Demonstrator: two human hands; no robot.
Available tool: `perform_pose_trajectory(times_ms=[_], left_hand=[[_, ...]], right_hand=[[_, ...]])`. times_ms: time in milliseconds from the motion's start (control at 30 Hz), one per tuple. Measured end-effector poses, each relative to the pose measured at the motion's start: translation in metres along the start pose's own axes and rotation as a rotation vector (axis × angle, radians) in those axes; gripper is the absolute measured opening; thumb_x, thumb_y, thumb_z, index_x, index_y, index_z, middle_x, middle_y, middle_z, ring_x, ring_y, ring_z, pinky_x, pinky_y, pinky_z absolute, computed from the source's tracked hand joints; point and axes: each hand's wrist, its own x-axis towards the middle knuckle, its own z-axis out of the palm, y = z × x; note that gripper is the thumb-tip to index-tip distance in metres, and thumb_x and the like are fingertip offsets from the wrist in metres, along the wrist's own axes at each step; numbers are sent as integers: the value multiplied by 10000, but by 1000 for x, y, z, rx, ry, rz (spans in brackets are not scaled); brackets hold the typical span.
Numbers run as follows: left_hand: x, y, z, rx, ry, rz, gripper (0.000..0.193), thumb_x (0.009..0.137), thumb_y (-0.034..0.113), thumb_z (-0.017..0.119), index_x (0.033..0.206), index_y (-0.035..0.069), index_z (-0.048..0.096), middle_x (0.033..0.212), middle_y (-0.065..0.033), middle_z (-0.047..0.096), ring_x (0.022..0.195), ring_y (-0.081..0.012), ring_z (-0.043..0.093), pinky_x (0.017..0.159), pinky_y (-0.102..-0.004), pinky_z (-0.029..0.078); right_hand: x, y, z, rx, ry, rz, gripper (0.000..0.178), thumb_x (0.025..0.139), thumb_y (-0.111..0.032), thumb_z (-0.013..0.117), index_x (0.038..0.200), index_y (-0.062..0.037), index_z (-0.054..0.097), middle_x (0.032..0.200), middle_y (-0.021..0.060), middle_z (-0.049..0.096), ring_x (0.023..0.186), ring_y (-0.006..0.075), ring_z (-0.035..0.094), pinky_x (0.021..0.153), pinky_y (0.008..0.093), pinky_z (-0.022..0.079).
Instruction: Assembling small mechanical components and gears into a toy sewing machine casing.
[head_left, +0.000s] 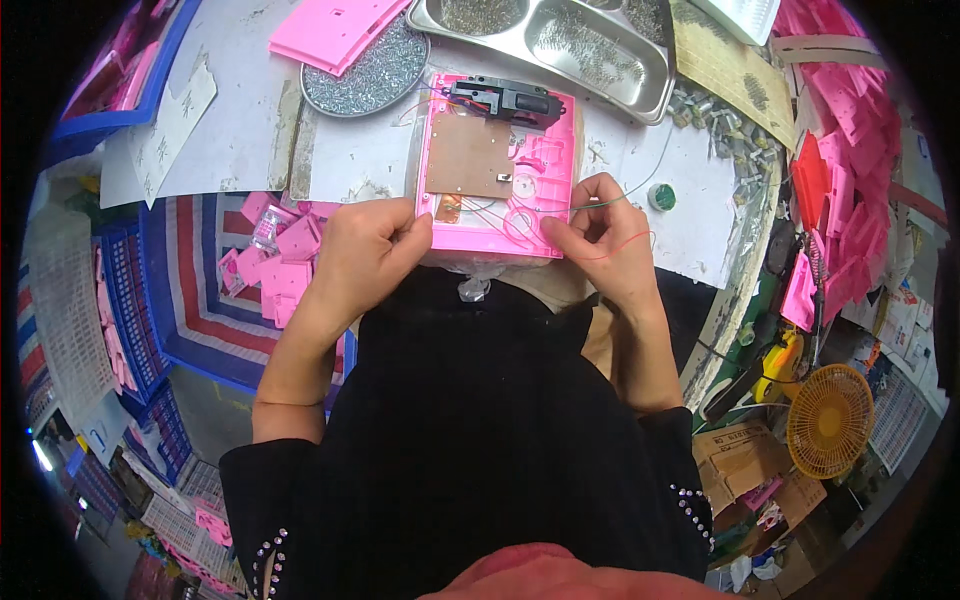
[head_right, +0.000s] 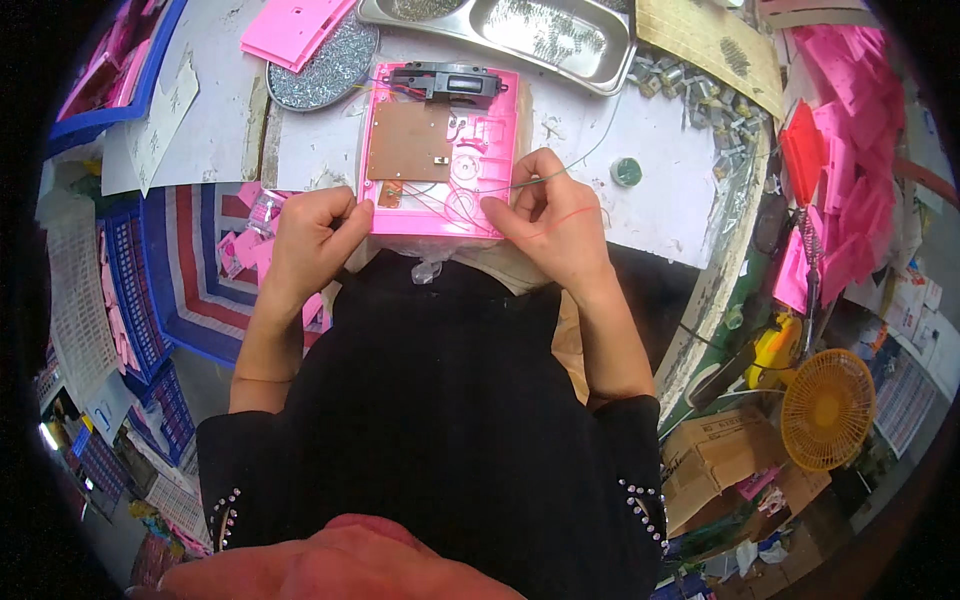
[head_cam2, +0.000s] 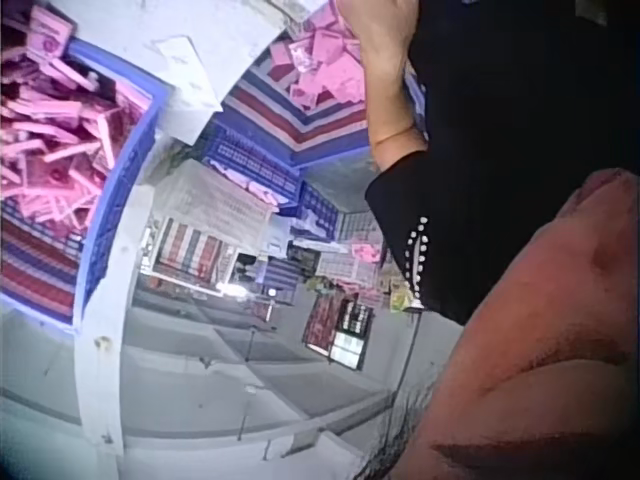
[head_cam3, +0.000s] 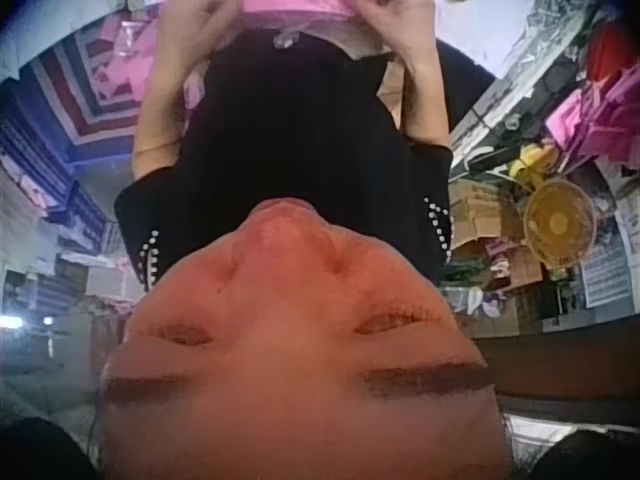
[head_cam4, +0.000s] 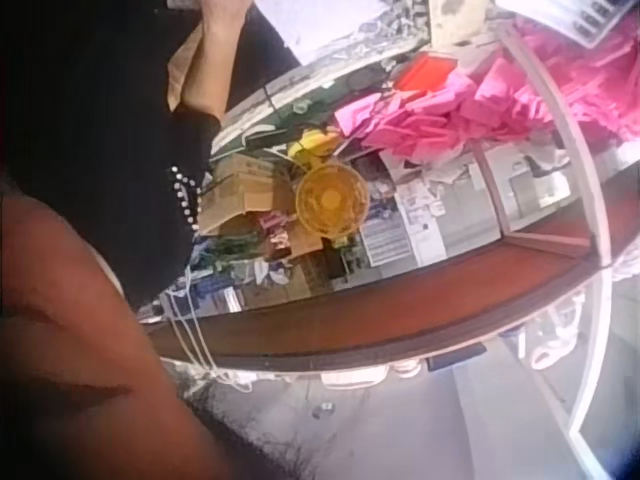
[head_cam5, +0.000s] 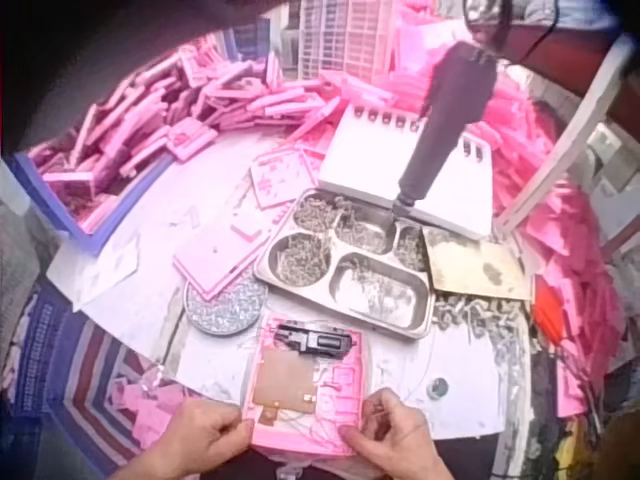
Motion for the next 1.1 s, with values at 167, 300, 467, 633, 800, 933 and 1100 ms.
perform_pose_trajectory(times_ms=[167, 300, 467, 633, 800, 933, 1100], left_hand=[[2, -3, 3, -96, 16, 53, 343, 910, 103, 647, 620, -6, 500, 544, -82, 514, 490, -139, 483, 496, -322, 366], [-1, -2, 11, -191, 64, 46, 304, 862, 55, 657, 619, -12, 488, 542, -89, 478, 486, -180, 474, 498, -337, 368], [-5, 4, 16, -200, 128, 120, 288, 840, 31, 673, 625, -5, 484, 550, -88, 450, 489, -193, 458, 497, -342, 361], [-8, 6, 19, -152, 199, 270, 289, 825, 17, 690, 633, 23, 475, 574, -80, 454, 491, -202, 455, 489, -337, 353], [-8, 14, 19, -185, 213, 327, 304, 808, -11, 699, 625, 32, 460, 573, -74, 446, 486, -204, 448, 477, -337, 339], [-5, 18, 20, -238, 158, 351, 302, 807, -13, 700, 625, 32, 464, 573, -77, 452, 486, -201, 455, 476, -333, 338], [9, 39, 18, -220, 50, 485, 284, 809, 23, 708, 634, 32, 484, 578, -83, 464, 494, -230, 466, 483, -359, 352]], right_hand=[[-2, 2, 2, 235, 11, -9, 291, 865, -85, 734, 1075, -47, 536, 594, -33, 553, 543, 23, 455, 522, 214, 365], [-4, 7, 5, 351, 29, -69, 272, 881, -40, 701, 1092, -47, 530, 608, -52, 546, 560, 8, 444, 523, 206, 347], [-12, 4, -1, 432, 12, -92, 315, 915, 11, 668, 1156, -46, 473, 692, -29, 612, 618, 7, 504, 564, 188, 359], [-22, -6, -2, 558, 110, -135, 391, 885, -1, 703, 1196, -43, 471, 709, 1, 640, 610, 8, 533, 533, 172, 364], [-30, -12, -5, 582, 116, -133, 485, 904, 9, 662, 1336, -21, 445, 764, 15, 670, 627, 15, 544, 550, 174, 377], [-38, -12, -7, 546, 160, -156, 599, 916, 14, 629, 1464, 2, 388, 769, 8, 669, 634, 9, 525, 567, 176, 378], [-65, -10, -21, 393, 289, -254, 620, 927, 2, 611, 1509, -4, 395, 740, -27, 611, 634, 4, 464, 566, 182, 357]])
